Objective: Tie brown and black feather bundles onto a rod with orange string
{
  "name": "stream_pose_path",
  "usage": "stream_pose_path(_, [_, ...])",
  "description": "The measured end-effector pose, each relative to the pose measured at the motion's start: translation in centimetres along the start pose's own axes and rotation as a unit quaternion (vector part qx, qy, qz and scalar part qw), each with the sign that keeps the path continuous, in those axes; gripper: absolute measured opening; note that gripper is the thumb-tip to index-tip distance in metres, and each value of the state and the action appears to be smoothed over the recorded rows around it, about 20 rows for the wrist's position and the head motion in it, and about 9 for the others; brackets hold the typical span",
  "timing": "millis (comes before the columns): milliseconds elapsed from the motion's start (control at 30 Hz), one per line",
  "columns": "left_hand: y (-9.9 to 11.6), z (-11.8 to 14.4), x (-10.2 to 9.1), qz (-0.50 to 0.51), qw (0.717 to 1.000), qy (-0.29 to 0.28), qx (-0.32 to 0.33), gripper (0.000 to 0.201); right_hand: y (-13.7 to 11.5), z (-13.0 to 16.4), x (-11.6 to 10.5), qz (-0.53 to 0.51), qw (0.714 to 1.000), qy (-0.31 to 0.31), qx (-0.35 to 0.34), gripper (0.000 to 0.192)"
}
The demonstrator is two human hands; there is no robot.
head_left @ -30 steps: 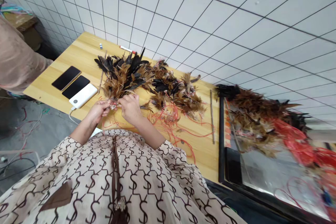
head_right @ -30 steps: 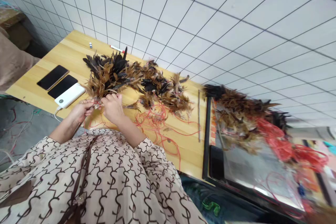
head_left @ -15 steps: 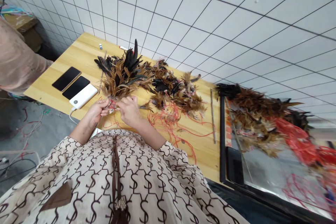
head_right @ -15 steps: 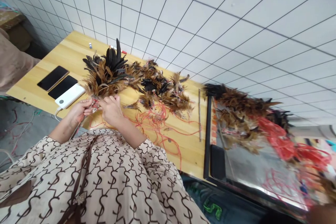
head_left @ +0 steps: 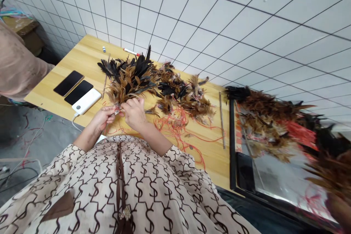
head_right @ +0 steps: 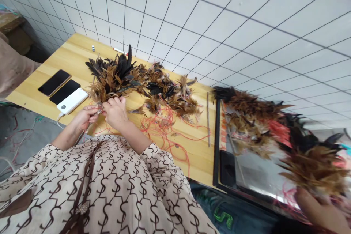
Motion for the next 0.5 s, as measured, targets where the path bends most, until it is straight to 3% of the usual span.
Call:
stream_pose_path(300, [0.3, 0.5, 1.0, -0.045, 0.998, -0.013, 0.033, 0.024, -0.1, -0.1, -0.1, 0.033, 0.999, 0.018, -0.002, 0.019])
stream_pose_path(500, [0.1, 0.5, 1.2, -0.079, 0.996, 0.014, 0.038, 0.036, 0.0, 0.0, 0.0, 0.037, 0.999, 0.019, 0.013, 0.021])
Point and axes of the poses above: each hand's wrist, its own z-axis away from the middle knuckle, its own x-axis out of the palm, y = z × x, the point moved 6 cm from there along -z, towards the middle knuckle, and after that the axes turned 5 degrees about z, right-handed, at the moved point
